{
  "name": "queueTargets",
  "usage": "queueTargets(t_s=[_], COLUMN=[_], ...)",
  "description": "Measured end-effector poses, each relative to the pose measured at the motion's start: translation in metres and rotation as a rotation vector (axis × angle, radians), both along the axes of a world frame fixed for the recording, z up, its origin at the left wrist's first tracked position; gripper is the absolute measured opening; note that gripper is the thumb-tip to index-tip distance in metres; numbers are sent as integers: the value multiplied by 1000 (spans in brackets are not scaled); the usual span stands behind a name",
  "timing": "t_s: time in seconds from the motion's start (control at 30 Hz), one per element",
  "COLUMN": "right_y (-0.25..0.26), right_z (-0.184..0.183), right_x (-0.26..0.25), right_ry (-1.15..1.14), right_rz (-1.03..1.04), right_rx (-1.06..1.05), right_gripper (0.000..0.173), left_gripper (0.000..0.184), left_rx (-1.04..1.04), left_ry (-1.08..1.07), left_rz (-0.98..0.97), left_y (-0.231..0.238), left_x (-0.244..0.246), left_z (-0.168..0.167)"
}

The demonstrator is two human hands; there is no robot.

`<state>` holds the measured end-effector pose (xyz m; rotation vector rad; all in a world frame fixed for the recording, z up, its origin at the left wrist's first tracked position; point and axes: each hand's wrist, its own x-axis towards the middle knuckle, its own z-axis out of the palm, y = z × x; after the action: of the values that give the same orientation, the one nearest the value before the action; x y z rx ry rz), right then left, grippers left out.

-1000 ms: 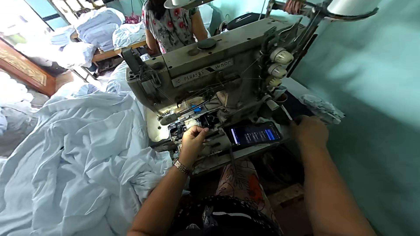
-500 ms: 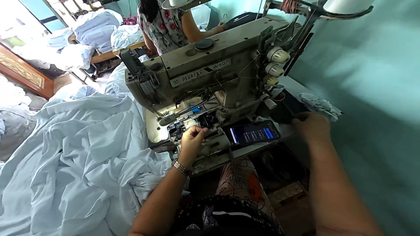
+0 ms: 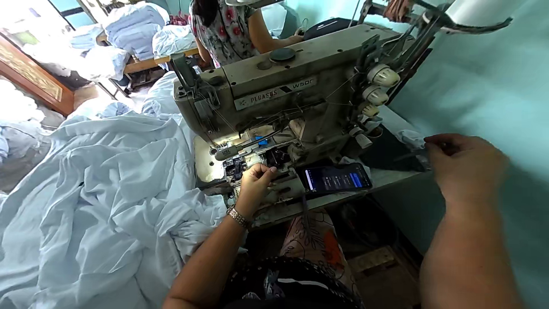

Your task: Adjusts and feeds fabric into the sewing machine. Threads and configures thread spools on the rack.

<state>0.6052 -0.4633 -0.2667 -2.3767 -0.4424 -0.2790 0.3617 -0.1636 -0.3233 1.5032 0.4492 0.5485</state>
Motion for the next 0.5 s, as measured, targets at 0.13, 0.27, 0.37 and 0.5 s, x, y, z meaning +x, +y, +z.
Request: queueTargets(t_s=[0.13, 0.27, 0.37, 0.5], right_y=[8, 3, 12, 54], right_z=[-28, -70, -62, -47], right_x=[13, 18, -29, -100], right_ry=[100, 195, 66, -70], right_rz=[30, 34, 16, 440], right_rx=[11, 6, 204, 661], right_gripper=[26, 35, 36, 16], left_gripper=[16, 17, 17, 17], left_rx=[8, -7, -25, -38], left_ry=[2, 3, 6, 15], left_rz=[0, -6, -5, -8], left_y=[1, 1, 1, 1], left_x=[0, 1, 1, 1], left_z=[-1, 0, 1, 1])
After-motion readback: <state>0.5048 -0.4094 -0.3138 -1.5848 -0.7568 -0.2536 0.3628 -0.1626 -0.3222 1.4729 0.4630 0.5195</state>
